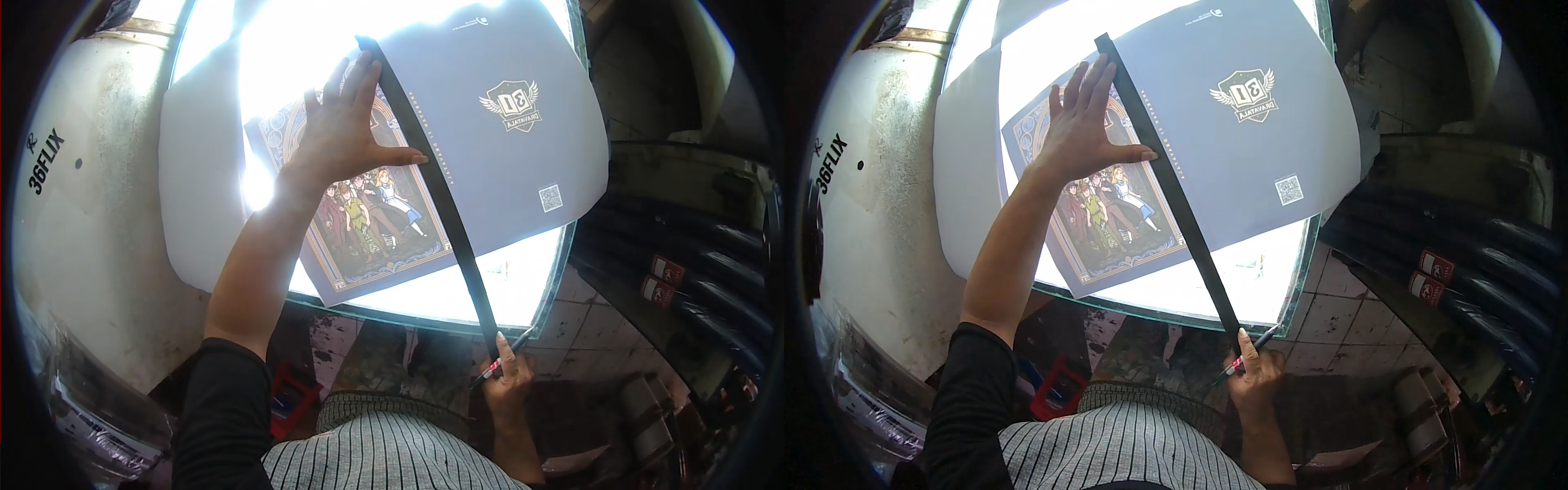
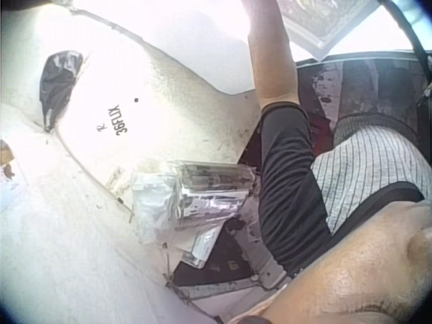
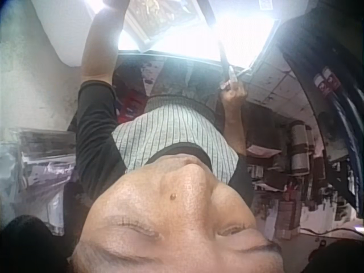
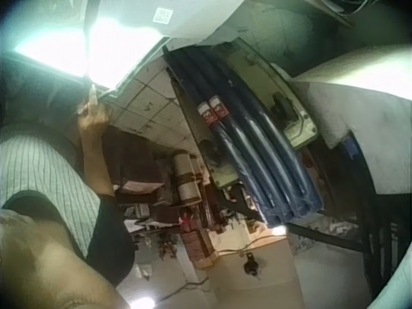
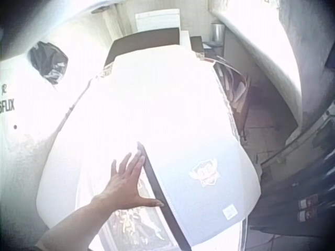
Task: The person positions printed sheets on a light table, uses a ruler to align or check them, and makes markings with a marker.
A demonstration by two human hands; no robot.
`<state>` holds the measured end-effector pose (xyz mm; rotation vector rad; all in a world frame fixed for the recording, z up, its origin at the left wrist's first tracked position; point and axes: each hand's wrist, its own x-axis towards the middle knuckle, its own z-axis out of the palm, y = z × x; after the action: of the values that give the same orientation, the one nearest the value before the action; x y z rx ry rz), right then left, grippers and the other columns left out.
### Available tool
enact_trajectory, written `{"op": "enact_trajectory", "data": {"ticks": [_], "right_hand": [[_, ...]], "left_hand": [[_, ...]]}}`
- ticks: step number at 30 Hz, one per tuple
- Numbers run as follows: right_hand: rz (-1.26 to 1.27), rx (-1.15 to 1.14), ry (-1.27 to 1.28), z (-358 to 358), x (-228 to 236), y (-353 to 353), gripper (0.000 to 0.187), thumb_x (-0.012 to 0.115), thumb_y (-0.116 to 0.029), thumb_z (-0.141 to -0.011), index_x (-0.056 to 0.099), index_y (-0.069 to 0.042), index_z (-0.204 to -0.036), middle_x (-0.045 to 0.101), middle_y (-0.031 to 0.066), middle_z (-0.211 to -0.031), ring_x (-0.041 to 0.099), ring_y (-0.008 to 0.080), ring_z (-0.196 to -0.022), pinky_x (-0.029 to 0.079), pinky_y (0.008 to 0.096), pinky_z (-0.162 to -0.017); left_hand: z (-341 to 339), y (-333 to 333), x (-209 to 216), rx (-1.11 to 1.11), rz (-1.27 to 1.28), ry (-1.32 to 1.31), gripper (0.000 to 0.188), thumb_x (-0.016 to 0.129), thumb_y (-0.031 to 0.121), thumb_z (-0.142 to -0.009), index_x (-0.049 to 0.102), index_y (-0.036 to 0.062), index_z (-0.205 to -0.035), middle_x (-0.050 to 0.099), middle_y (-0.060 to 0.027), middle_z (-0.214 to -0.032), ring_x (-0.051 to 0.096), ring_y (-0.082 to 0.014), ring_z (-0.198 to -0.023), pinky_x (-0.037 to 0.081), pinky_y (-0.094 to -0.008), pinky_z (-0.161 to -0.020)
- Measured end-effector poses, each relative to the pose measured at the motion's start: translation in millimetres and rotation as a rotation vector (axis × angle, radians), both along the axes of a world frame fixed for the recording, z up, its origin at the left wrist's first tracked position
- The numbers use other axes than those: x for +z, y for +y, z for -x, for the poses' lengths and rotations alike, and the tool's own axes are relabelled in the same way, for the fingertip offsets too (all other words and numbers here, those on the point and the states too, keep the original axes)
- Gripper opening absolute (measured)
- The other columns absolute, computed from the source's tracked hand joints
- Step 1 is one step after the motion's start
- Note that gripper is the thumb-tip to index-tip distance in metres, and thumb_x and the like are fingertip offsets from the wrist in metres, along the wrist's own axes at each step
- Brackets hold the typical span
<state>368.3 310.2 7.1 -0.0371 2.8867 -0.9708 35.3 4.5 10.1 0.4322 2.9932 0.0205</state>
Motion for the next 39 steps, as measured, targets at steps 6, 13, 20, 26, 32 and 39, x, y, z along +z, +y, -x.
{"op": "enact_trajectory", "data": {"ticks": [6, 13, 20, 26, 32, 39], "right_hand": [[0.013, 0.000, 0.010, 3.1, 1.5, 0.1, 0.063, 0.079, -0.005, -0.071, 0.063, -0.012, -0.132, 0.055, 0.0058, -0.071, 0.055, 0.0268, -0.062, 0.044, 0.0435, -0.073], [0.023, -0.001, 0.018, 0.9, -1.5, 0.9, 0.064, 0.079, -0.005, -0.070, 0.062, -0.012, -0.132, 0.054, 0.0053, -0.069, 0.055, 0.0261, -0.061, 0.043, 0.0429, -0.074], [0.000, -0.002, 0.004, -1.4, -2.4, 1.4, 0.065, 0.079, -0.005, -0.070, 0.062, -0.013, -0.132, 0.053, 0.0051, -0.068, 0.054, 0.0256, -0.060, 0.043, 0.0430, -0.072], [-0.042, 0.020, 0.025, 1.4, -1.2, 0.6, 0.063, 0.079, -0.006, -0.069, 0.064, -0.012, -0.131, 0.049, 0.0052, -0.066, 0.052, 0.0266, -0.058, 0.043, 0.0427, -0.069], [-0.046, 0.025, 0.077, 2.1, -3.8, 0.2, 0.065, 0.081, -0.007, -0.067, 0.066, -0.012, -0.130, 0.049, 0.0056, -0.065, 0.052, 0.0269, -0.057, 0.042, 0.0422, -0.065], [-0.049, 0.012, 0.039, -0.3, -1.1, 0.4, 0.067, 0.081, -0.005, -0.066, 0.065, -0.012, -0.130, 0.053, 0.0071, -0.068, 0.055, 0.0285, -0.060, 0.044, 0.0440, -0.070]], "left_hand": [[0.3, -1.3, -2.2, 0.003, -0.002, 0.003, 0.143, 0.067, 0.091, -0.056, 0.013, 0.0070, -0.159, 0.014, -0.0170, -0.164, 0.004, -0.0353, -0.154, 0.000, -0.0632, -0.121], [-0.3, -0.2, -0.8, 0.004, 0.000, -0.002, 0.143, 0.068, 0.090, -0.057, 0.013, 0.0065, -0.158, 0.014, -0.0175, -0.165, 0.003, -0.0350, -0.154, 0.000, -0.0627, -0.121], [-0.1, 1.2, 0.7, 0.006, 0.015, -0.012, 0.142, 0.068, 0.090, -0.057, 0.013, 0.0062, -0.158, 0.014, -0.0176, -0.165, 0.003, -0.0349, -0.154, 0.000, -0.0628, -0.121], [-0.2, -0.7, -2.0, 0.005, 0.005, -0.011, 0.143, 0.066, 0.092, -0.056, 0.013, 0.0057, -0.158, 0.014, -0.0181, -0.164, 0.003, -0.0356, -0.154, 0.001, -0.0635, -0.121], [1.0, -5.5, -4.2, -0.033, -0.016, 0.038, 0.143, 0.065, 0.092, -0.057, 0.015, 0.0037, -0.158, 0.014, -0.0188, -0.164, 0.003, -0.0356, -0.154, -0.001, -0.0638, -0.120], [-1.6, -1.6, -2.1, -0.005, -0.005, 0.005, 0.146, 0.064, 0.094, -0.054, 0.017, 0.0019, -0.157, 0.012, -0.0197, -0.165, 0.004, -0.0353, -0.155, -0.001, -0.0647, -0.120]]}}
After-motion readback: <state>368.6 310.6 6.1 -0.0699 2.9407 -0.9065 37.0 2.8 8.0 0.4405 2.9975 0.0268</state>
